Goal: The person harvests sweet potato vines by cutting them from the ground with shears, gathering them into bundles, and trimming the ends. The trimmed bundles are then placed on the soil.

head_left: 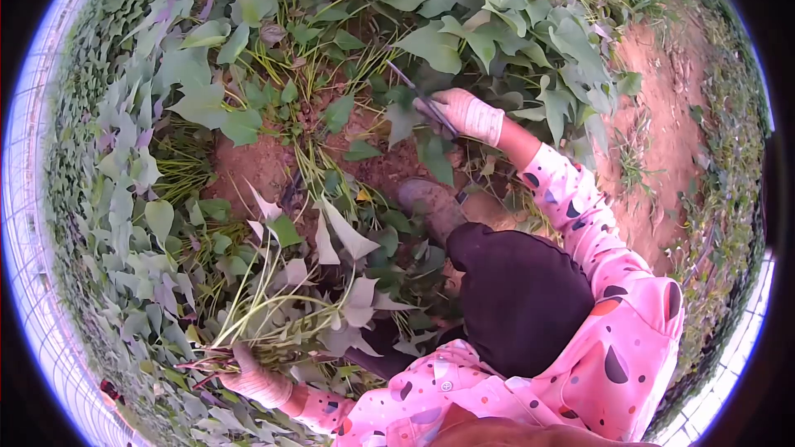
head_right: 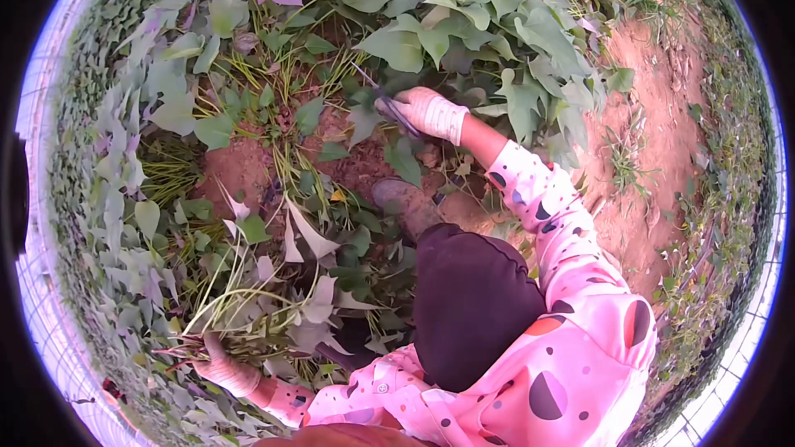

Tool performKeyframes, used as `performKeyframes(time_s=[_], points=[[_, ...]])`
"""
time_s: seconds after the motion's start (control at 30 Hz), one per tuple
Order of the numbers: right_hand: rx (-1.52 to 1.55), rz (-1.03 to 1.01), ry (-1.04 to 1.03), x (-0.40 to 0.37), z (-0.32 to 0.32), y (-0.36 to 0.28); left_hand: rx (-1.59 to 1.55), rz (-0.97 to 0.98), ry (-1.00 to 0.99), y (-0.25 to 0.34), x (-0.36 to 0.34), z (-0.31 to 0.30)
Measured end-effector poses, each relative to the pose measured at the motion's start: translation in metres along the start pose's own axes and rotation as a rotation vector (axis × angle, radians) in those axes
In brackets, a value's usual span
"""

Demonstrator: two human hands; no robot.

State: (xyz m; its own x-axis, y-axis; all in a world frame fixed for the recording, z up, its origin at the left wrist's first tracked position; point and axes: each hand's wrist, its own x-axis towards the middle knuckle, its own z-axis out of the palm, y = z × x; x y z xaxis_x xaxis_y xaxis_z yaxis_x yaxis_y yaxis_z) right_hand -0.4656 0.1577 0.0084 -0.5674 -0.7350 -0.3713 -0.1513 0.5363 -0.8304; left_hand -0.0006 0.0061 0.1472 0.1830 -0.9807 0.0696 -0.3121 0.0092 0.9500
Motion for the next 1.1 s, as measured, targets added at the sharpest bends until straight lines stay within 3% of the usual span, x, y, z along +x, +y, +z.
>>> performKeyframes(time_s=[0.07, 0.13, 0.17, 0.23, 0.33, 0.47, 0.6, 0.63, 0.67, 0.77, 0.8, 0.87, 0.9, 0.93, 0.97, 1.0, 1.03, 1.07, 1.1], points=[[0.142, 0.381, -0.287, 0.038, 0.012, 0.021, 0.226, 0.123, -0.251, 0.005, 0.0, 0.026], [0.176, 0.478, -0.256, 0.067, 0.009, 0.058, 0.107, 0.322, -0.444, 0.016, -0.007, 0.074], [-0.08, 0.109, -0.341, 0.134, 0.023, 0.186, 0.096, 0.388, -0.483, 0.019, -0.01, 0.1], [0.051, 0.244, -0.249, 0.111, 0.001, 0.179, 0.103, 0.409, -0.635, 0.012, -0.01, 0.142], [0.19, 0.253, -0.207, 0.091, -0.011, 0.163, 0.237, 0.141, -0.966, 0.002, -0.019, 0.209], [0.366, 0.2, -0.254, 0.085, -0.011, 0.129, 0.136, 0.242, -1.052, -0.072, -0.041, 0.346], [0.518, 0.225, -0.265, 0.099, -0.002, 0.108, 0.63, 0.158, -1.124, -0.095, -0.053, 0.426], [0.711, 0.385, -0.3, 0.125, -0.003, 0.144, 0.707, 0.176, -1.144, -0.099, -0.057, 0.435], [0.703, 0.385, -0.294, 0.137, -0.002, 0.159, 0.696, 0.176, -1.147, -0.094, -0.06, 0.439], [-0.944, -0.47, -0.26, 0.158, 0.009, 0.177, 0.808, 0.17, -1.129, -0.082, -0.064, 0.445], [-0.94, -0.47, -0.263, 0.148, 0.014, 0.169, 0.812, 0.167, -1.129, -0.084, -0.063, 0.447], [-0.002, -0.058, -0.117, 0.125, 0.021, 0.153, 0.993, 0.161, -1.205, -0.08, -0.059, 0.453], [-0.171, -0.281, -0.08, 0.12, 0.019, 0.147, 0.98, 0.173, -1.195, -0.074, -0.06, 0.449], [0.291, 0.102, -0.069, 0.106, 0.02, 0.144, 0.969, 0.171, -1.166, -0.076, -0.062, 0.448], [0.401, 0.017, -0.032, 0.084, 0.02, 0.135, 0.891, 0.168, -1.163, -0.068, -0.063, 0.437], [0.436, 0.007, 0.115, 0.084, 0.029, 0.168, 0.815, 0.165, -1.159, -0.06, -0.065, 0.42], [0.569, 0.077, 0.163, 0.042, 0.025, 0.116, 0.713, 0.246, -1.064, -0.067, -0.069, 0.403], [0.33, -0.145, 0.243, 0.035, 0.025, 0.131, 0.602, 0.287, -1.026, -0.084, -0.069, 0.389], [0.42, 0.0, 0.239, 0.011, 0.019, 0.112, 0.462, 0.567, -0.937, -0.112, -0.069, 0.371]])
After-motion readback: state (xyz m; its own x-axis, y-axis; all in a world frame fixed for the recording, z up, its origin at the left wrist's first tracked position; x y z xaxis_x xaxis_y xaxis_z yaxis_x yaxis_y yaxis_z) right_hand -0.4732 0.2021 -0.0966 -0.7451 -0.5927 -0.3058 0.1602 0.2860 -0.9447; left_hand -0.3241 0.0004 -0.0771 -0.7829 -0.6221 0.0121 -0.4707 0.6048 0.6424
